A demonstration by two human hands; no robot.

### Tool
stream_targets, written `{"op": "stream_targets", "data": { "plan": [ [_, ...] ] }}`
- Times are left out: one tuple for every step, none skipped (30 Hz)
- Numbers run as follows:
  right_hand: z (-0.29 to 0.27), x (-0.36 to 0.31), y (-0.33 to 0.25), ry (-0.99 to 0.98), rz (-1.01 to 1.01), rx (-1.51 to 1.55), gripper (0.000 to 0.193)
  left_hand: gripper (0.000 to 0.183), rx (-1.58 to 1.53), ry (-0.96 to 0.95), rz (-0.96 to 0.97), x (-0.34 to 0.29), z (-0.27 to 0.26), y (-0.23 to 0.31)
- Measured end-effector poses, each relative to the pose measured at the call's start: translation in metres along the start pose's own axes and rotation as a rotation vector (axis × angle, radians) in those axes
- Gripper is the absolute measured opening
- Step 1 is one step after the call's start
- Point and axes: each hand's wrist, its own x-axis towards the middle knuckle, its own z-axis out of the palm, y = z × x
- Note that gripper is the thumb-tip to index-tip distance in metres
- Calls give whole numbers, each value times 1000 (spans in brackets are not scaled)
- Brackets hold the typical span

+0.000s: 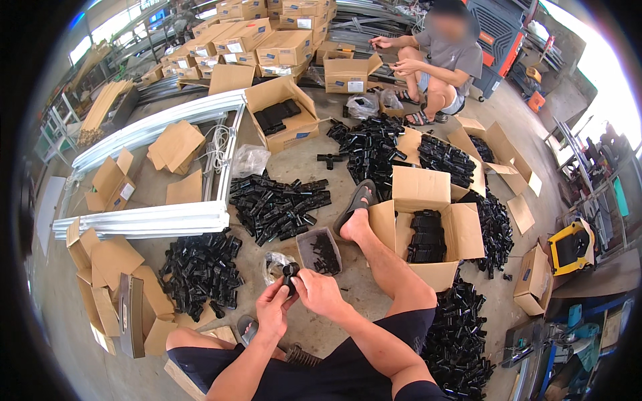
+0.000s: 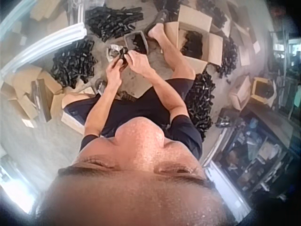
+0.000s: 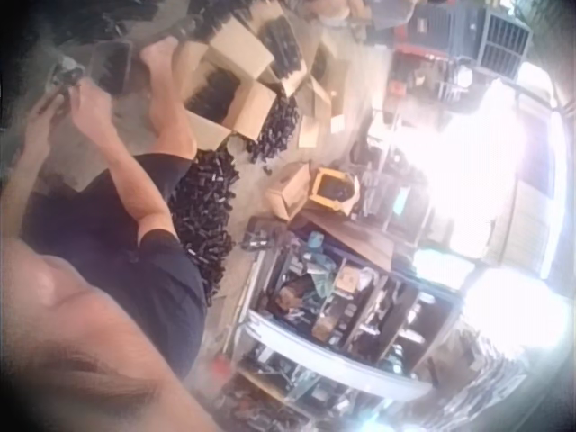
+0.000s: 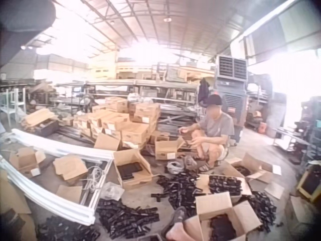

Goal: The person sorts black plastic components from a plastic container and bags into several cardboard boxes, then stacks the boxes onto a pallet.

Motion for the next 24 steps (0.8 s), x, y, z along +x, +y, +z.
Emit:
{"op": "stream_targets", "data": {
  "plan": [
    [2, -1, 2, -16, 6, -47, 15, 32, 2, 7, -5, 0, 1, 0],
    [1, -2, 4, 2, -1, -23, 15, 31, 3, 14, -10, -1, 2, -2],
    [-5, 0, -1, 18, -8, 3, 15, 31, 7, 23, -15, -1, 1, -1],
    [-9, 2, -5, 36, -15, 30, 15, 31, 3, 16, -9, 0, 1, 0],
    [-7, 3, -5, 34, -12, 56, 15, 31, -2, 9, -4, 0, 1, 1],
    [-7, 3, -5, 32, -8, 78, 15, 31, -9, 0, -1, 0, 1, 1],
    [-7, 3, -5, 31, -4, 100, 16, 31, -3, -6, -4, 0, 0, 0],
    [-4, 2, -2, 18, 3, 55, 16, 31, 4, -12, -8, 0, -2, -1],
    [-1, 1, 0, 5, 10, 10, 16, 31, 12, -19, -12, 0, -2, -1],
    [1, 0, 2, -8, 17, -34, 17, 30, 8, -13, -13, -1, 0, -2],
    [0, -2, 5, 8, 8, -5, 17, 30, 4, -8, -15, -1, 1, -2],
    [-6, 1, 1, 24, -2, 28, 16, 30, 2, -1, -14, -2, 2, -1],
    [-9, 2, -2, 39, -11, 61, 16, 30, -4, -5, -10, -2, 2, -1],
    [-8, 1, -2, 44, -18, 84, 17, 30, -11, -10, -6, -1, 1, -1],
    [-8, 2, -2, 49, -28, 105, 18, 30, -19, -17, 0, 0, 2, 0],
    [-7, 2, -2, 54, -38, 125, 20, 30, -6, -14, -7, 1, 2, -1],
    [-4, 0, 2, 37, -25, 84, 19, 30, 8, -12, -14, 1, 0, -3],
    [1, -2, 5, 19, -13, 43, 19, 30, 22, -9, -20, 0, -1, -3],
    [4, -4, 8, 2, 0, 2, 18, 30, 16, -10, -23, 0, -1, -4],
    [5, -6, 12, 10, -12, 5, 18, 30, 10, -12, -26, 0, 0, -5],
    [4, -5, 12, 17, -23, 11, 18, 30, 7, -10, -29, -1, 0, -5],
    [2, -5, 11, 24, -35, 17, 17, 30, 2, -6, -27, 0, -1, -5],
    [1, -4, 9, 31, -28, 51, 19, 30, -3, -2, -26, 1, -1, -5],
    [-3, -2, 4, 38, -20, 83, 20, 30, -10, 1, -25, 1, -1, -6]
  ]
}}
